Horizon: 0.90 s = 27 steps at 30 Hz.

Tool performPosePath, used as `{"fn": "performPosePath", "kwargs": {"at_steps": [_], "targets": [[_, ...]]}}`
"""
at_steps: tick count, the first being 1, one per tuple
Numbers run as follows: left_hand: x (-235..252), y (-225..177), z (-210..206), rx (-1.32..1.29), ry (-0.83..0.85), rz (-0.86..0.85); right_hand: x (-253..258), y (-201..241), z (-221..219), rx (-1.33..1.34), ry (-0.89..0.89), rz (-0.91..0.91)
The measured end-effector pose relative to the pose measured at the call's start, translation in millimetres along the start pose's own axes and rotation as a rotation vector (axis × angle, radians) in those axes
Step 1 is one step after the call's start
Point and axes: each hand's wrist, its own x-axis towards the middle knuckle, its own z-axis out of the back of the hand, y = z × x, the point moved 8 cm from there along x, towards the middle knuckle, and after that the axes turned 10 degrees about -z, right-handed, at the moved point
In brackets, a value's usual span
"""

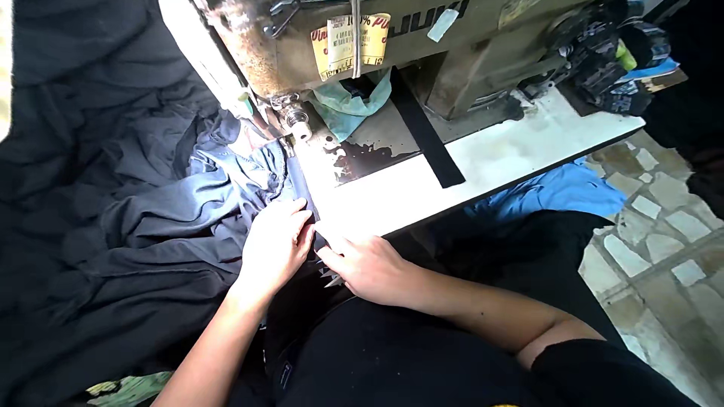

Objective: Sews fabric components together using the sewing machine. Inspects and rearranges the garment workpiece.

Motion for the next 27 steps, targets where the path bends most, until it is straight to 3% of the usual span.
{"fn": "performPosePath", "kwargs": {"at_steps": [4, 10, 17, 21, 27], "targets": [[-2.3, 1.8, -1.8, -0.007, 0.017, -0.020, 1.5, -0.6, 3.7, -0.009, -0.078, 0.059], [4.8, -1.2, -0.9, 0.018, 0.032, -0.088, 9.1, -2.5, 41.2, 0.280, -0.185, 0.094], [5.6, -4.4, -2.9, 0.038, -0.017, -0.146, 40.9, -46.9, 45.6, -0.048, 0.066, -0.228], [9.8, 7.4, -1.9, -0.080, 0.012, 0.000, 54.5, -60.2, 38.2, -0.094, 0.075, -0.146], [20.4, 16.8, 8.5, -0.162, -0.029, 0.130, 64.2, -58.6, 40.5, 0.018, -0.246, 0.185]]}}
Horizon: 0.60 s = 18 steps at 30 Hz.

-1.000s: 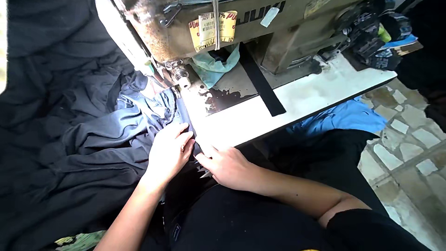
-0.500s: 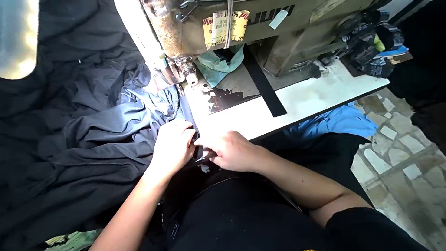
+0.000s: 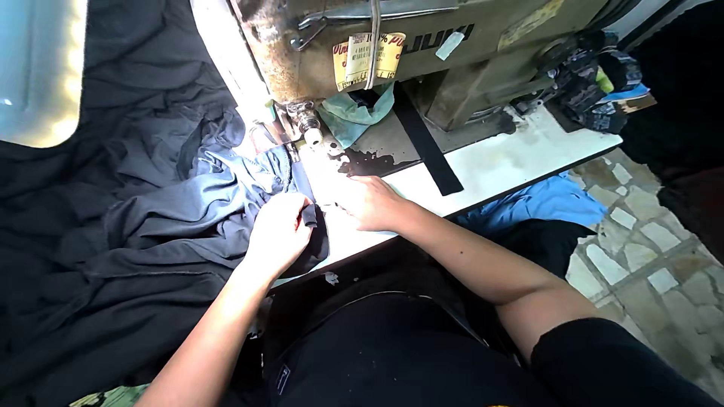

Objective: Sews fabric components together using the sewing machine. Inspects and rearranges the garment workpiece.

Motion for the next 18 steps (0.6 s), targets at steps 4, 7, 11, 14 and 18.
{"fn": "performPosePath", "kwargs": {"at_steps": [4, 7, 11, 14, 18], "targets": [[3.8, -1.5, 1.5, 0.010, 0.003, 0.002, 9.9, 8.3, -2.5, 0.049, 0.010, 0.036], [4.6, -0.6, 1.0, 0.019, 0.006, 0.009, 17.0, 12.9, -4.9, 0.081, 0.053, -0.018], [4.3, 0.6, 1.6, 0.006, 0.006, 0.064, 16.9, 13.8, -4.0, 0.108, 0.044, -0.063], [2.3, 2.6, 4.4, -0.021, -0.012, 0.127, 10.6, 4.0, 2.1, 0.109, 0.027, -0.136], [-0.3, 1.4, 5.3, -0.050, -0.036, 0.114, -2.8, 4.7, 7.9, 0.153, -0.224, -0.045]]}}
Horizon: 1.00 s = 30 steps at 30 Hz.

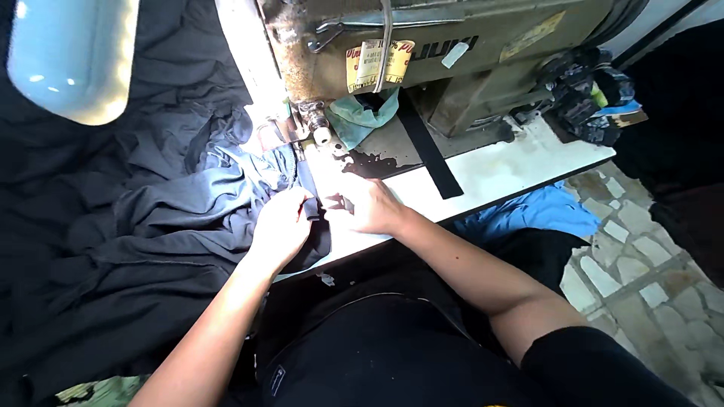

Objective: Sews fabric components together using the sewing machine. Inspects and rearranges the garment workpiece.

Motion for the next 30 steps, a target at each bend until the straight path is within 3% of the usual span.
{"fn": "performPosePath", "kwargs": {"at_steps": [3, 6, 11, 16, 21, 25, 30], "targets": [[-2.3, -5.1, -3.9, 0.018, -0.010, -0.131, -10.7, 28.3, -7.4, 0.079, -0.061, 0.136], [-4.6, -7.8, -9.4, 0.086, 0.012, -0.240, -16.0, 40.5, -8.1, 0.132, -0.025, 0.143], [-13.6, -3.2, -15.2, 0.096, 0.044, -0.252, -37.4, 52.6, -6.1, 0.291, 0.534, -0.065], [-8.5, -4.5, -10.3, 0.131, 0.011, -0.223, -35.7, 30.7, -6.0, 0.000, 0.260, -0.026], [-3.1, -1.9, -16.5, 0.183, 0.002, -0.259, -36.1, 35.1, -20.1, -0.205, 0.354, -0.025], [-5.3, 0.7, -17.5, 0.168, -0.025, -0.209, -38.2, 36.5, -20.0, -0.223, 0.309, 0.012], [-10.3, -2.9, -16.9, 0.174, -0.020, -0.313, -36.5, 37.2, -21.6, -0.212, 0.299, 0.075]]}}
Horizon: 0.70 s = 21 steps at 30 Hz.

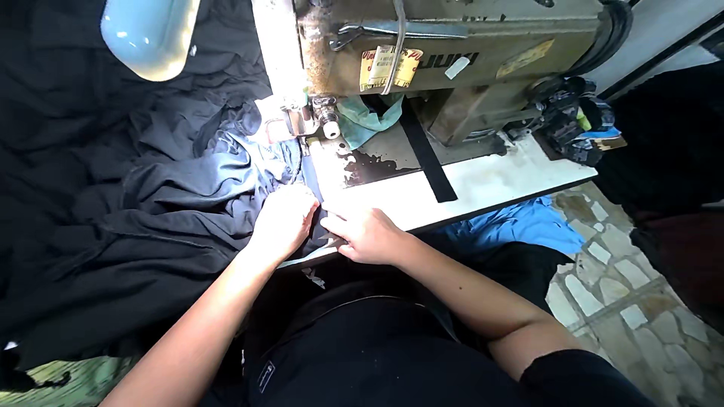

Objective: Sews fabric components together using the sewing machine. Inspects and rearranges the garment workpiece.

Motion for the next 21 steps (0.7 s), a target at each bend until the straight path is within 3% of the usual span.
{"fn": "performPosePath", "kwargs": {"at_steps": [4, 9, 15, 18, 21], "targets": [[-9.5, -1.9, 0.8, -0.002, 0.042, -0.074, 2.4, -7.2, 5.8, 0.030, 0.051, -0.057], [-14.8, -2.3, 1.0, 0.034, -0.018, -0.125, 5.9, -68.0, 25.0, -0.179, 0.013, -0.549], [-11.9, 1.3, 0.4, 0.058, 0.000, -0.135, 3.2, -72.4, 41.6, -0.223, -0.184, -0.451], [-11.4, 5.1, -0.4, 0.058, 0.004, -0.123, -14.8, -93.4, 82.6, -0.201, -0.348, -0.469], [-10.0, 11.6, -2.4, 0.058, 0.009, -0.099, -47.5, -143.8, 136.7, -0.256, -0.563, -0.588]]}}
